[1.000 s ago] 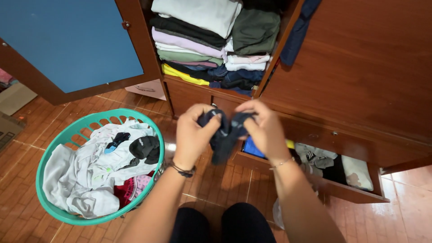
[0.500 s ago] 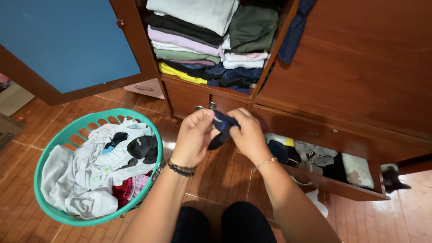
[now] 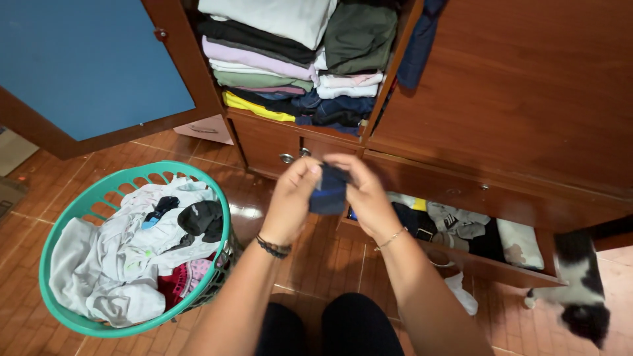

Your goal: The person places folded shirts onto a wardrobe shelf and stacks them neatly, then folds socks and places them into an open lower drawer along with underwear taken from a laundry basket. The person works from a green laundry basket on the tiled floor in front of the wardrobe.

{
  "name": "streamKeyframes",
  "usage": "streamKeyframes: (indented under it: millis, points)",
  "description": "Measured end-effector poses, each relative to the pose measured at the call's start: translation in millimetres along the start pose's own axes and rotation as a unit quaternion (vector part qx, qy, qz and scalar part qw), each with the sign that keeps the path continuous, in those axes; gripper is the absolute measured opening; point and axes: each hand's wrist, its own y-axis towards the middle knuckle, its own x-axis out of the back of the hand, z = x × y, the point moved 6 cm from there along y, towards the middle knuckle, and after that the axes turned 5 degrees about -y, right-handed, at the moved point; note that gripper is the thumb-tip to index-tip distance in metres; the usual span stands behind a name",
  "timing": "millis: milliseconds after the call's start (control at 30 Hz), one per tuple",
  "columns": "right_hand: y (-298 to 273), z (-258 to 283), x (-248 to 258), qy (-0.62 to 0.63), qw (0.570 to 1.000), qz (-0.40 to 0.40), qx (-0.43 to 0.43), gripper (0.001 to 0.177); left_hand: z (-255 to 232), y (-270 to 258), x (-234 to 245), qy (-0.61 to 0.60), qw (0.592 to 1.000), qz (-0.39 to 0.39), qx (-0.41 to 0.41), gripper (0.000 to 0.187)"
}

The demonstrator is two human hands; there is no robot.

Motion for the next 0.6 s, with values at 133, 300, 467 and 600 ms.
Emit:
streamKeyframes:
  millis: [133, 300, 467, 600]
  points:
    - [-18.7, -59.4, 12.1, 0.268, 0.932, 0.035, -0.240, 0.023, 0.5, 0.7, -17.6, -0.002, 0.998, -0.007, 0.068, 0.014]
    - [-18.2, -71.8, 39.7, 0.298, 0.949, 0.032, -0.100, 0.017, 12.3, 2.5, -12.8, 0.174, 0.983, -0.041, -0.049, 0.013]
    - [-28.6, -60.4, 50.6, 0.337, 0.927, 0.126, -0.111, 0.011, 33.1, 2.2, -26.3, 0.150, 0.987, -0.043, 0.038, 0.018]
    - [-33.3, -46.5, 64.3, 0.254, 0.947, 0.134, -0.142, 0.017, 55.5, 6.9, -36.5, 0.110, 0.989, -0.020, 0.095, 0.025]
